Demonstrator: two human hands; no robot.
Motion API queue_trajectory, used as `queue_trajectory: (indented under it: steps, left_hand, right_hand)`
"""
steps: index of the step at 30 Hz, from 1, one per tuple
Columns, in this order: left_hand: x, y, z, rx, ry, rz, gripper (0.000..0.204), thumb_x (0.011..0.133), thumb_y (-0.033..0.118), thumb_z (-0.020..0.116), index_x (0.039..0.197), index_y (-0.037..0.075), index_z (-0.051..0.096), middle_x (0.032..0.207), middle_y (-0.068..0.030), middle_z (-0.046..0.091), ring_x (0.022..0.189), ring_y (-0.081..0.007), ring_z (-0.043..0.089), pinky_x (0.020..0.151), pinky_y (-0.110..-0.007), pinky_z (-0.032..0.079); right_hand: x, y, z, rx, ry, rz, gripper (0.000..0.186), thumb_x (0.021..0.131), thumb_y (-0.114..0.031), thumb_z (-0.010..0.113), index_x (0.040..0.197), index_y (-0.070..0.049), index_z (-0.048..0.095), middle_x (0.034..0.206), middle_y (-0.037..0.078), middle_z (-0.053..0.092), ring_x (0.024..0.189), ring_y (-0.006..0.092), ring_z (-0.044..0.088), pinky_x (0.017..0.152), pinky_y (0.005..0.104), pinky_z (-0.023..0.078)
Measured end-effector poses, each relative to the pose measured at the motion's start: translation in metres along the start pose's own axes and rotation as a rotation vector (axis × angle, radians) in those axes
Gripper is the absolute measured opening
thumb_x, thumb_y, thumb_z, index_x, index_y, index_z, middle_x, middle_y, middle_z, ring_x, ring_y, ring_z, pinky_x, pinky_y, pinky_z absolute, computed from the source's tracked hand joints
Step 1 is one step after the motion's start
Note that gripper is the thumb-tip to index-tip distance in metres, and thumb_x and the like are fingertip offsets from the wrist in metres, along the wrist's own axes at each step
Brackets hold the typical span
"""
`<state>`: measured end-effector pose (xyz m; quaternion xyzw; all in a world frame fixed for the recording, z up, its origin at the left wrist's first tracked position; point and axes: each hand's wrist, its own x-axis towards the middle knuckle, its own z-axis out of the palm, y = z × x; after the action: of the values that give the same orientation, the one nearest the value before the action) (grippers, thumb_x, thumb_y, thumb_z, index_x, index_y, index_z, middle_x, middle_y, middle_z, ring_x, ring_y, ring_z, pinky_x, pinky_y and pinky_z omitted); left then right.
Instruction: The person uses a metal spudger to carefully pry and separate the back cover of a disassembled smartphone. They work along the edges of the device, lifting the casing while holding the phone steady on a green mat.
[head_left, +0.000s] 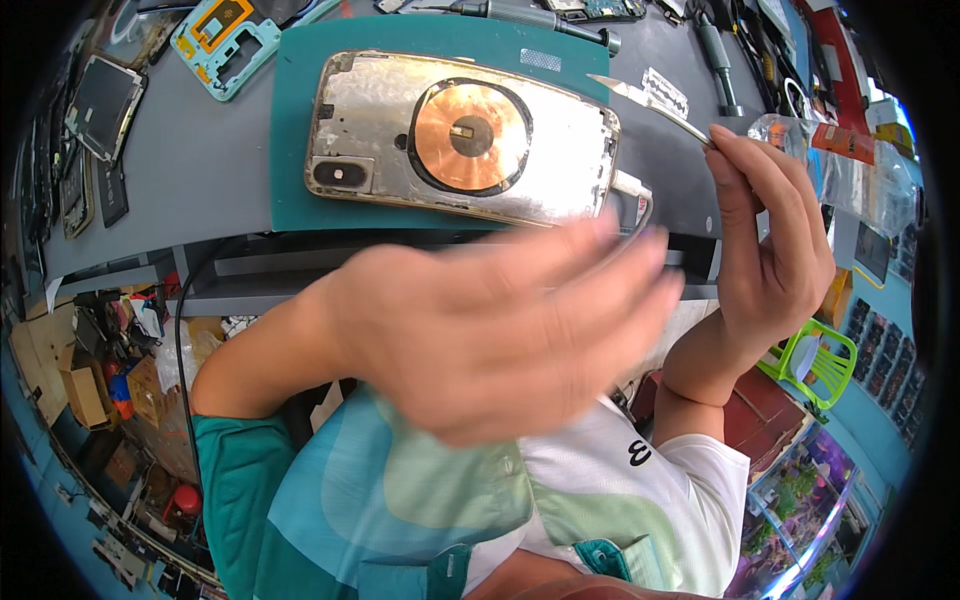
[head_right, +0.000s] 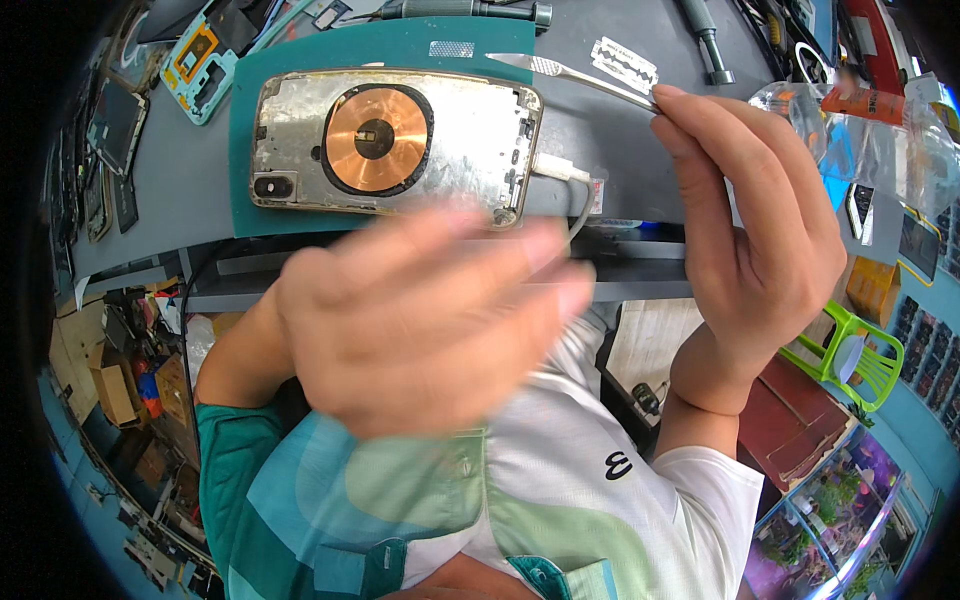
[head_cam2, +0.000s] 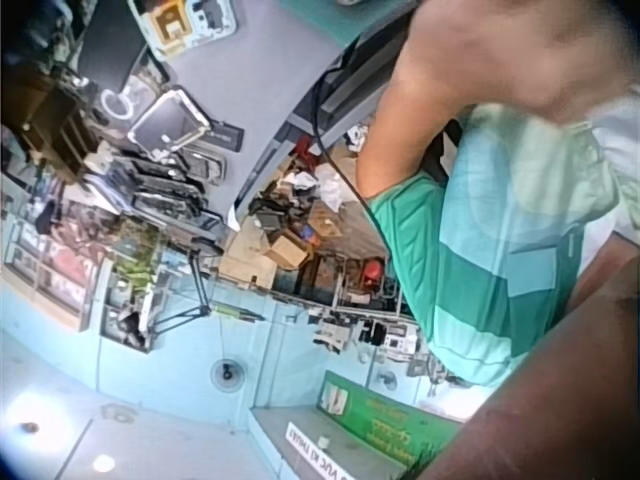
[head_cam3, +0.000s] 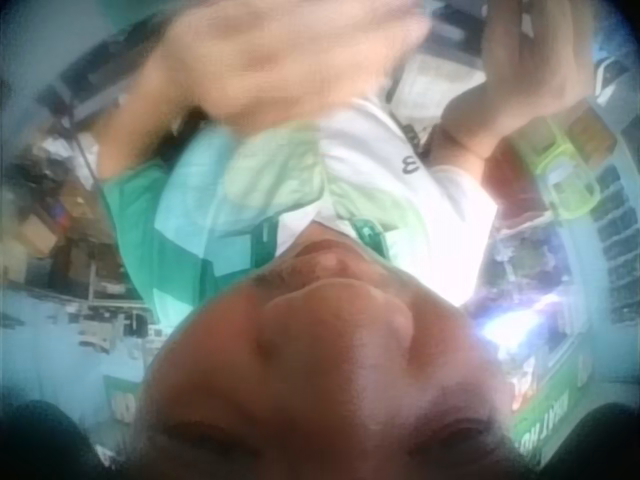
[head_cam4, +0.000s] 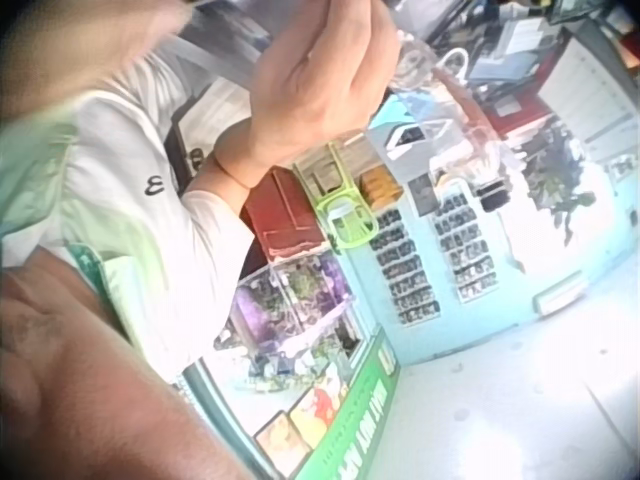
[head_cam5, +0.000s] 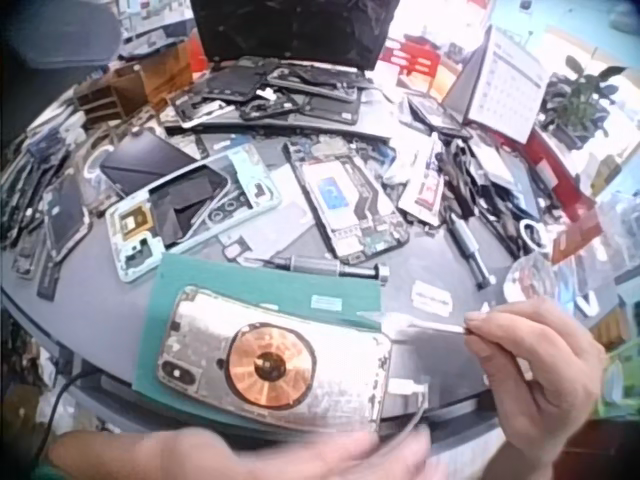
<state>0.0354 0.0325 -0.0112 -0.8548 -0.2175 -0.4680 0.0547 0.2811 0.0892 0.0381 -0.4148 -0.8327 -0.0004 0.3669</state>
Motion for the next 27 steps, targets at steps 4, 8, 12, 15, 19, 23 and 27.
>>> queue_trajectory:
  steps: [4, 8, 12, 15, 19, 23, 27]
  left_hand:
    - [-0.012, -0.007, -0.014, -0.077, -0.194, 0.12, 0.017, 0.1, 0.017, 0.075, 0.102, 0.001, 0.082, 0.116, -0.0124, 0.086, 0.11, -0.032, 0.083, 0.103, -0.049, 0.067]
    - [-0.009, 0.007, -0.006, 0.0, -0.036, 0.074, 0.021, 0.102, 0.021, 0.075, 0.101, 0.001, 0.082, 0.11, -0.0115, 0.085, 0.109, -0.031, 0.084, 0.109, -0.051, 0.065]
    - [-0.003, -0.002, -0.004, 0.114, -0.027, -0.15, 0.031, 0.107, 0.028, 0.068, 0.102, 0.0, 0.082, 0.107, -0.0168, 0.086, 0.108, -0.0337, 0.085, 0.113, -0.057, 0.061]
    - [-0.005, 0.004, -0.006, 0.096, -0.088, -0.167, 0.035, 0.108, 0.03, 0.065, 0.102, 0.0, 0.082, 0.107, -0.0181, 0.086, 0.109, -0.0343, 0.085, 0.113, -0.059, 0.059]
    - [-0.003, 0.005, -0.006, 0.143, -0.053, -0.216, 0.03, 0.101, 0.029, 0.069, 0.104, 0.002, 0.083, 0.107, -0.0141, 0.086, 0.111, -0.0336, 0.084, 0.115, -0.059, 0.057]
    - [-0.004, -0.001, 0.001, 0.201, -0.025, -0.239, 0.029, 0.094, 0.03, 0.074, 0.106, 0.006, 0.085, 0.109, -0.0103, 0.087, 0.117, -0.0327, 0.082, 0.116, -0.057, 0.056]
    - [-0.005, -0.003, -0.002, 0.249, -0.043, -0.204, 0.031, 0.09, 0.031, 0.075, 0.106, 0.008, 0.087, 0.11, -0.0086, 0.087, 0.115, -0.0307, 0.078, 0.112, -0.055, 0.058]
  right_hand:
    - [-0.004, 0.001, 0.0, 0.035, -0.027, 0.018, 0.023, 0.087, 0.009, 0.088, 0.109, 0.002, 0.085, 0.099, 0.013, 0.083, 0.087, 0.0221, 0.077, 0.078, 0.0292, 0.06]
    - [-0.002, 0.002, -0.003, 0.05, -0.032, 0.007, 0.026, 0.085, 0.009, 0.089, 0.11, 0.002, 0.086, 0.098, 0.013, 0.082, 0.086, 0.0223, 0.077, 0.077, 0.0294, 0.059]
    - [-0.003, 0.003, -0.004, 0.065, -0.051, -0.044, 0.028, 0.083, 0.01, 0.09, 0.109, 0.002, 0.085, 0.097, 0.014, 0.082, 0.085, 0.0224, 0.077, 0.075, 0.0292, 0.059]
    - [-0.004, 0.001, -0.005, 0.062, -0.066, -0.025, 0.028, 0.082, 0.01, 0.09, 0.109, 0.003, 0.085, 0.096, 0.014, 0.082, 0.084, 0.0225, 0.076, 0.074, 0.0293, 0.059]
    - [-0.004, 0.005, -0.01, 0.081, -0.074, -0.057, 0.029, 0.082, 0.01, 0.09, 0.109, 0.004, 0.084, 0.097, 0.015, 0.082, 0.082, 0.0228, 0.075, 0.073, 0.0291, 0.058]
    - [-0.007, 0.01, -0.014, 0.07, -0.084, -0.09, 0.03, 0.082, 0.009, 0.09, 0.111, 0.005, 0.083, 0.098, 0.016, 0.082, 0.082, 0.0231, 0.075, 0.074, 0.0288, 0.057]
    - [-0.009, 0.012, -0.014, 0.08, -0.078, -0.083, 0.03, 0.083, 0.009, 0.09, 0.112, 0.005, 0.083, 0.098, 0.016, 0.083, 0.082, 0.0229, 0.075, 0.075, 0.0289, 0.057]
